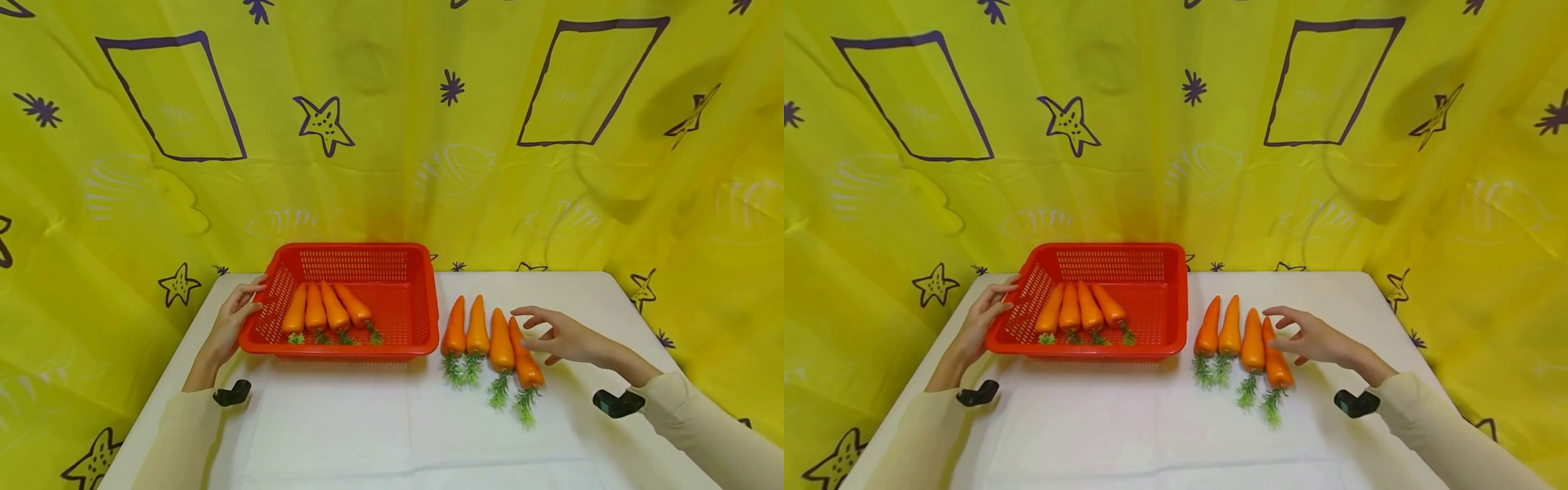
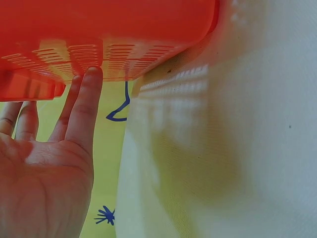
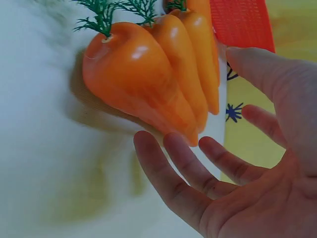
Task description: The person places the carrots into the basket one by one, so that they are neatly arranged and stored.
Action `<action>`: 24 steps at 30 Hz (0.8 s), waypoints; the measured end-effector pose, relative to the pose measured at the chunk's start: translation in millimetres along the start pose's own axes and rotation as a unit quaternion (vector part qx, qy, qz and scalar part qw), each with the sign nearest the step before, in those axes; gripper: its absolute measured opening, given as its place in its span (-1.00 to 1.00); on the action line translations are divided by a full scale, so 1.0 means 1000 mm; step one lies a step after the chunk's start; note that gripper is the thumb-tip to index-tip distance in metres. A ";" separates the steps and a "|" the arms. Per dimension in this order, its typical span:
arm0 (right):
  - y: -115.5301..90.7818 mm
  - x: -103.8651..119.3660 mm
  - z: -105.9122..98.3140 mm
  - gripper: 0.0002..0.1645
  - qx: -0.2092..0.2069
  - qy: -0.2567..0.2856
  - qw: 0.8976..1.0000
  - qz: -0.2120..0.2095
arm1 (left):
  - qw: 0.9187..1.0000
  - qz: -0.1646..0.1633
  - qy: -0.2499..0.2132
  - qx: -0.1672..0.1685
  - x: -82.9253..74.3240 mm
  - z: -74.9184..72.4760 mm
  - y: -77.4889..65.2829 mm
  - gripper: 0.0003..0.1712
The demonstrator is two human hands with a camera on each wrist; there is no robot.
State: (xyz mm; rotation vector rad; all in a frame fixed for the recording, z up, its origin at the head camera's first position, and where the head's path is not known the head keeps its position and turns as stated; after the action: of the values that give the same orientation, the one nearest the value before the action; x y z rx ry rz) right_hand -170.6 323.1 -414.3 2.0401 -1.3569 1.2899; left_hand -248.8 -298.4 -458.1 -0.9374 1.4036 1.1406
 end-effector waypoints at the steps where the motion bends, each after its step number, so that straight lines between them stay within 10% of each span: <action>1: 0.000 -0.002 0.001 -0.16 0.002 0.010 1.000 0.007 | 1.000 0.000 0.002 -0.001 0.000 0.000 0.000 -0.63; 24: 0.000 -0.017 0.016 0.02 0.034 0.066 0.996 0.057 | 1.000 0.003 0.001 0.001 0.001 -0.001 -0.001 -0.63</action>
State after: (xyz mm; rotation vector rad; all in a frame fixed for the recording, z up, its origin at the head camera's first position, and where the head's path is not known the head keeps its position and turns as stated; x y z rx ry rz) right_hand -165.2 320.7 -437.0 1.9069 -1.4049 1.5104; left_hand -248.6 -299.7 -458.7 -0.9321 1.4097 1.1428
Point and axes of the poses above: each hand's wrist, its own y-axis towards the middle knuckle, its own z-axis out of the palm, x = y × z, the point moved 1 cm from there along y, towards the middle knuckle, and after that the axes turned 4 degrees about -z, right-handed, at the moved point
